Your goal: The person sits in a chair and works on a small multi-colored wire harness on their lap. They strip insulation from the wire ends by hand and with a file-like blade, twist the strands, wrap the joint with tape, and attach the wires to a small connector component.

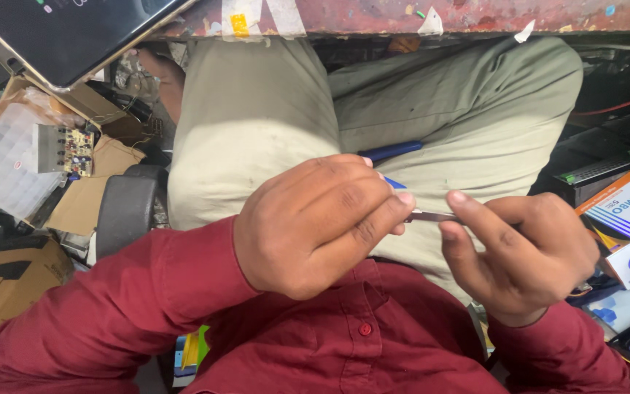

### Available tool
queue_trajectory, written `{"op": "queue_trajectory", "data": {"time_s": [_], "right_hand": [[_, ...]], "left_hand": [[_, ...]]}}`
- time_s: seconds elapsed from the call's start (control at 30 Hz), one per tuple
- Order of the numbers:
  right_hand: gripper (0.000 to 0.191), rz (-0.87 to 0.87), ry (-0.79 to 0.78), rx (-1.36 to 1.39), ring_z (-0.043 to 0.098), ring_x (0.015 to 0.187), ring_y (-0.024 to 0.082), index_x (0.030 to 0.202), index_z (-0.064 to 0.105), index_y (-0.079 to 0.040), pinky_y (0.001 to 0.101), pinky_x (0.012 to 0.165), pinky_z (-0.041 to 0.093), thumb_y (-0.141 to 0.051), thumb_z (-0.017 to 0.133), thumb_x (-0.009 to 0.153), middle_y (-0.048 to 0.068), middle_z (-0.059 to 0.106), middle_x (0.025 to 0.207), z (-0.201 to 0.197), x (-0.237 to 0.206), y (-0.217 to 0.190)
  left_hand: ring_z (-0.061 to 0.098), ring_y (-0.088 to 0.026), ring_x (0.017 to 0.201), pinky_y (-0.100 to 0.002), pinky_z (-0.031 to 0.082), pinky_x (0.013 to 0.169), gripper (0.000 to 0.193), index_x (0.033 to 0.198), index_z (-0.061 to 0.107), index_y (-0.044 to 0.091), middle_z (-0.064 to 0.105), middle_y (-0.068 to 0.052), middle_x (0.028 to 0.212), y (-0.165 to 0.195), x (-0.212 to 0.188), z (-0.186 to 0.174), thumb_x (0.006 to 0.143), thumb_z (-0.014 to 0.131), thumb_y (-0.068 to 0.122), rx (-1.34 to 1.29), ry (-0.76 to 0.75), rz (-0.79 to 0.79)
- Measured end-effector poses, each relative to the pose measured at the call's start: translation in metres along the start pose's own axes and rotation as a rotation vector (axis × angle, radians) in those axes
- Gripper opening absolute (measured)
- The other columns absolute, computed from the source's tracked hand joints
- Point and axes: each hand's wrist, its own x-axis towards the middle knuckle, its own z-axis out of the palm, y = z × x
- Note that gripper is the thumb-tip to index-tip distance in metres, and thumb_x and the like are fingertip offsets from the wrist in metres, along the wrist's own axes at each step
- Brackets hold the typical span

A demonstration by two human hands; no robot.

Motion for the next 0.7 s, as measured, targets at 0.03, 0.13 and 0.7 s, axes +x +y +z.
{"op": "queue_trajectory", "data": {"time_s": [0.03,0.13,0.7], "right_hand": [[0.032,0.005,-0.005,0.008,0.049,0.061,0.019,0.109,0.079,-0.005,0.0345,0.056,0.037,-0.005,0.089,0.079,0.003,0.062,0.073,0.001,0.0,-0.001],[0.033,0.035,-0.028,0.076,0.051,0.064,0.019,0.111,0.077,-0.005,0.0316,0.054,0.039,-0.005,0.088,0.08,0.004,0.062,0.077,0.003,-0.001,-0.003],[0.026,0.195,0.109,-0.024,0.058,0.084,0.023,0.129,0.07,-0.003,0.0303,0.076,0.045,0.008,0.073,0.106,0.012,0.062,0.097,-0.001,-0.005,0.036]], "left_hand": [[0.069,-0.032,0.096,-0.043,0.061,0.086,0.033,0.114,0.066,-0.012,0.065,-0.017,0.103,0.0,0.0,0.001,0.088,0.079,0.002,-0.009,-0.002,0.002],[0.07,-0.031,0.096,-0.045,0.062,0.087,0.032,0.114,0.066,-0.012,0.065,-0.017,0.103,-0.001,-0.001,0.001,0.089,0.08,0.002,0.022,-0.01,0.014],[0.07,-0.03,0.097,-0.042,0.061,0.088,0.031,0.115,0.067,-0.006,0.066,-0.014,0.104,-0.003,-0.005,-0.005,0.092,0.085,0.001,0.086,0.069,-0.086]]}}
